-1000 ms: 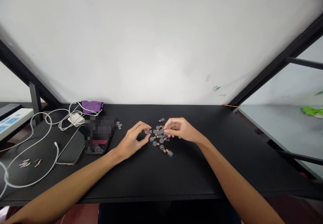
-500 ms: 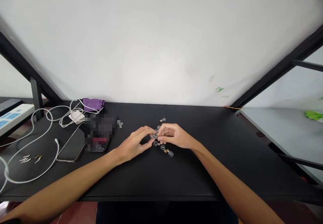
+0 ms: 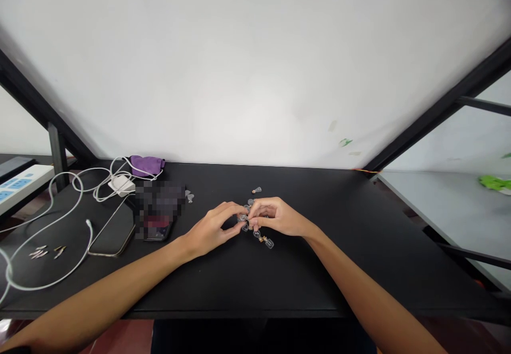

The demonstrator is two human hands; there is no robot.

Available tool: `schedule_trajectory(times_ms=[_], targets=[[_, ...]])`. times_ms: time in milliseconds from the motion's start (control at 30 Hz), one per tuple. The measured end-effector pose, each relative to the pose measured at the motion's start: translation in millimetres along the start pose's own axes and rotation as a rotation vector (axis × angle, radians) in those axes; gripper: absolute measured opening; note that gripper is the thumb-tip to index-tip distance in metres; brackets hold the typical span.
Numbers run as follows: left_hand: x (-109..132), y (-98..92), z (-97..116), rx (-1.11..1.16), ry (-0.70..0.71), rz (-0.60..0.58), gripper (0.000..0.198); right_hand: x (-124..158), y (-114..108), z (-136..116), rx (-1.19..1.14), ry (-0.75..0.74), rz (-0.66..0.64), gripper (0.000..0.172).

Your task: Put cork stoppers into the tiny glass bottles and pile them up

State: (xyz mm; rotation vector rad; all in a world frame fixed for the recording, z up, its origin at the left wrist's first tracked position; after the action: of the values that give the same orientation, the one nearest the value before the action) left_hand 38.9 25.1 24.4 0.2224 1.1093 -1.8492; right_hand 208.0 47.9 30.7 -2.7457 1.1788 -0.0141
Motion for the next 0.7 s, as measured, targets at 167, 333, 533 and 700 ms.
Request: schedule_trajectory(times_ms=[167, 333, 533, 700], targets=[[1.0, -0.1, -0.6, 0.026, -0.005, 0.001, 0.026, -0.3, -0.8, 3.6, -0.014, 0.029, -0.015, 0.022], [-0.3, -0.5, 2.3, 0.044, -0.01, -0.027, 0.023, 0.0, -0.4, 8.3, -0.056, 0.035, -0.061, 0.023], [-3.4, -3.1, 9.6, 0.087, 0.021, -0.047, 0.027, 0.7, 2.7, 8.8, -0.078, 0.042, -0.105, 0.024], [-3.2, -2.6, 11.1, 0.064, 0.031, -0.056, 0.027, -0.1, 0.8, 11.0, -0.101, 0.023, -0.076, 0.024]])
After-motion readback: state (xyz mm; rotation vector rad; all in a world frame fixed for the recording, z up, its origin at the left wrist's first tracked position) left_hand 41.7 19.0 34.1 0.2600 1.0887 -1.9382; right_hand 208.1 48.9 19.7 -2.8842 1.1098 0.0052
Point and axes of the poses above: each hand's wrist, its own x-axis away from the middle knuckle, its own y-axis out of the palm, z = x × y, the point moved 6 cm from there along -x, towards the middle knuckle, and after that the axes turned 1 degree about -y, right-handed, at the moved point
